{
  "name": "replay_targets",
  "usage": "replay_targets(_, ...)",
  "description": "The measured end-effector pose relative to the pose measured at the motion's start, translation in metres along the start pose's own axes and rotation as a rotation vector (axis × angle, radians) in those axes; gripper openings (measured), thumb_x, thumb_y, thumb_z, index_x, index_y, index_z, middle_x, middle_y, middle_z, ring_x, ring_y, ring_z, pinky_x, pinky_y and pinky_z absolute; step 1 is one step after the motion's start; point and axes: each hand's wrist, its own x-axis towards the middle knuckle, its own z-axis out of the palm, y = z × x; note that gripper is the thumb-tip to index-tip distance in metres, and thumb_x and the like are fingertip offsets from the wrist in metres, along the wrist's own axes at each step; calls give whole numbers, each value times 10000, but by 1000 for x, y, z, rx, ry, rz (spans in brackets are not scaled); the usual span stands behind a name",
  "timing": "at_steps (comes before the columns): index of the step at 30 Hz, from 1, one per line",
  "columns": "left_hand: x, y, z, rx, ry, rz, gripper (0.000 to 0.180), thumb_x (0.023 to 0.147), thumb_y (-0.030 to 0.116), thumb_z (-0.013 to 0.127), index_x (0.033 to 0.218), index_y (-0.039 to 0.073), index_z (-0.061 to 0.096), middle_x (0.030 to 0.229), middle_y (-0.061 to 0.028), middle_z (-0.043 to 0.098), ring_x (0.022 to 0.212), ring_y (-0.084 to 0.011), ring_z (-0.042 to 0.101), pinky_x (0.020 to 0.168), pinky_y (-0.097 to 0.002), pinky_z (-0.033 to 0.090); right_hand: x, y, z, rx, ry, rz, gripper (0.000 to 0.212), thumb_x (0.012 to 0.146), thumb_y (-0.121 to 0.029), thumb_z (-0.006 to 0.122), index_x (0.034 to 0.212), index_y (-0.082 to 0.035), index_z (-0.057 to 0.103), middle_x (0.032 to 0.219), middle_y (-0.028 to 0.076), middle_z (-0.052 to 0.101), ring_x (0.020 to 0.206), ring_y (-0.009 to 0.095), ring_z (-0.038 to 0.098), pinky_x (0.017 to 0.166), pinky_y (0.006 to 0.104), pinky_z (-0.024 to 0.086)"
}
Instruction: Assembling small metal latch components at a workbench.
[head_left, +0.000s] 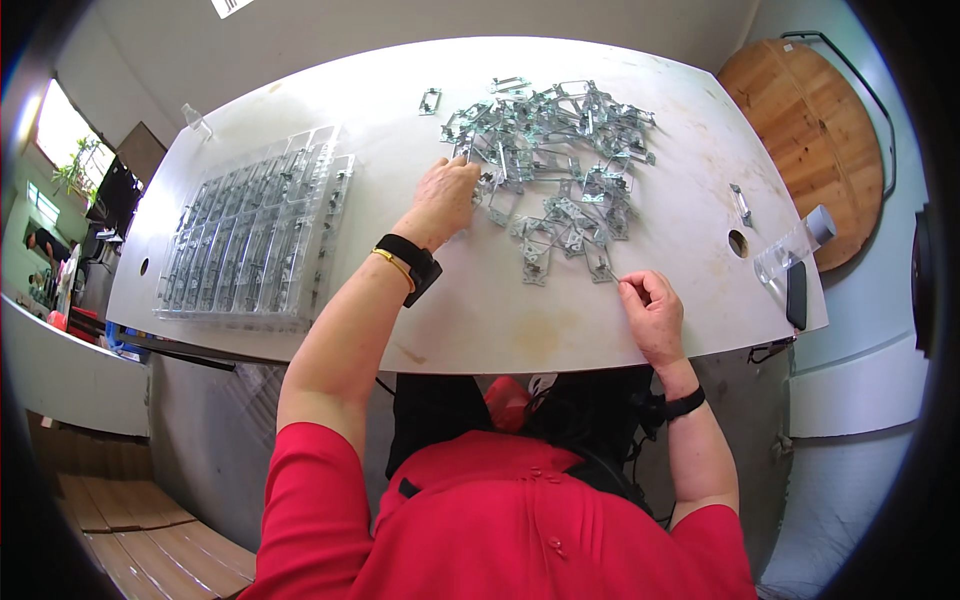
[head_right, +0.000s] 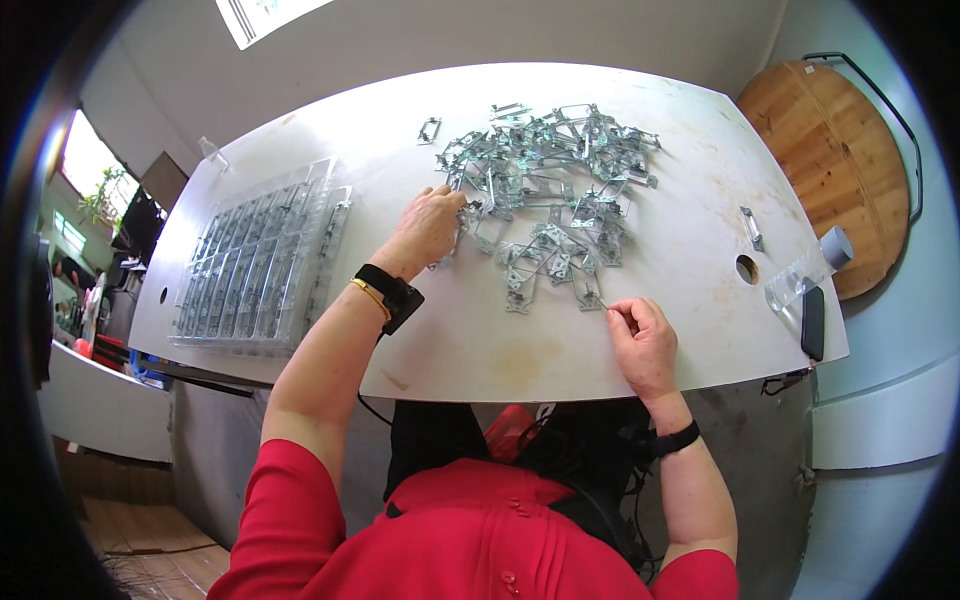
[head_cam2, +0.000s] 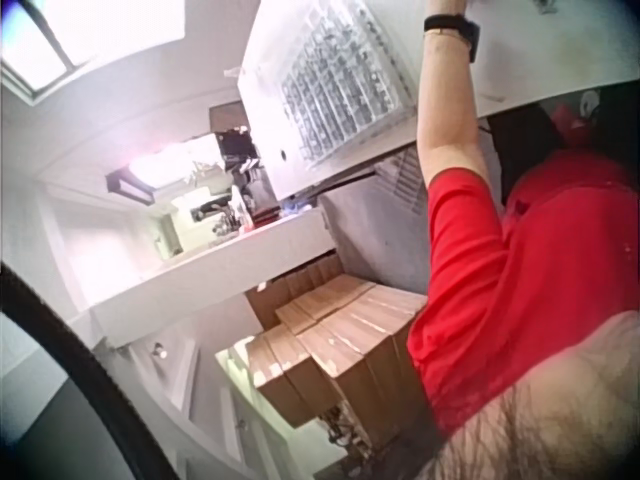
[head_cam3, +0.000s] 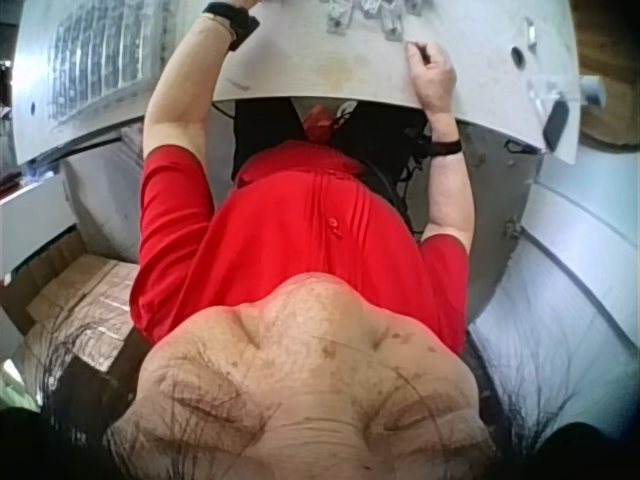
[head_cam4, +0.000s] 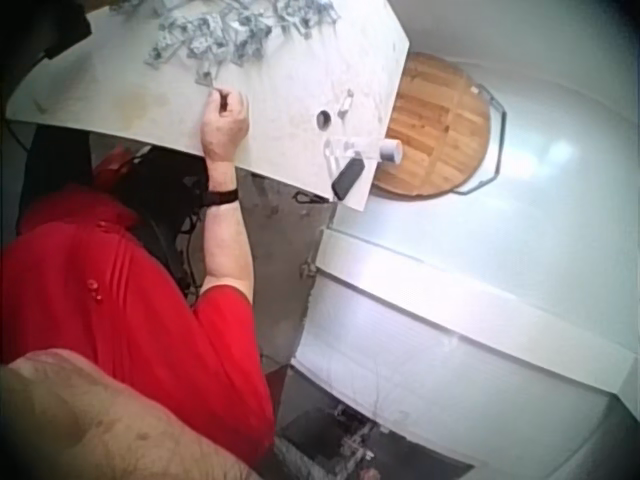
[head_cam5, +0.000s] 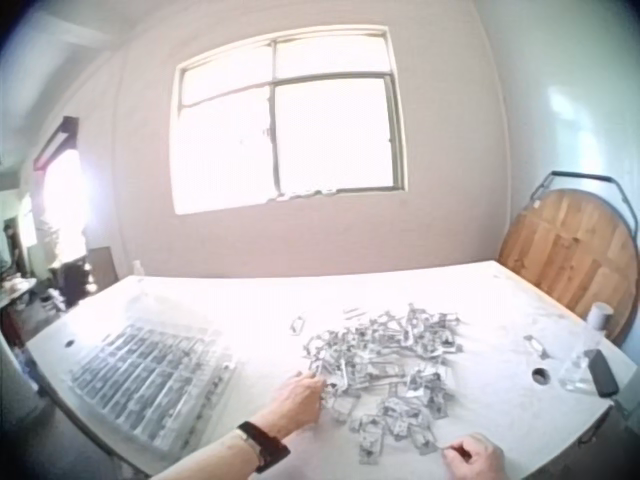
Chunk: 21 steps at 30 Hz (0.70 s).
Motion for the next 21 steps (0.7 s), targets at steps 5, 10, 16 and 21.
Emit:
replay_targets(5,-4,-7,8,-61,108,-6,193,893,-15,646,1074,38,690,1140,-175,718,1153,-393,672,995,-475,536,2,1,1,4,-1,-12,55,980,-87,750,989,-40,724,886,50,662,723,144,622,698,305,525)
replay_targets(10,-10,-11,-13,-251,85,-80,177,875,-15,666,1048,27,668,1019,-196,747,1027,-424,711,893,-496,558,1,5,2,7,14,-19,52,979,-84,753,995,-41,729,891,47,667,724,141,624,698,302,526)
replay_targets(16,-26,-14,-47,-379,101,-80,144,850,7,700,987,38,670,927,-187,748,936,-420,716,818,-484,557,-1,4,1,9,6,0,50,981,-80,753,996,-40,728,894,37,665,725,128,616,701,291,523)
replay_targets(21,-42,-9,-69,-457,119,-72,146,833,28,781,930,-15,681,822,-132,717,780,-251,697,727,-387,553,0,6,2,1,6,3,46,983,-77,752,1003,-42,729,893,31,660,727,118,608,703,285,521)
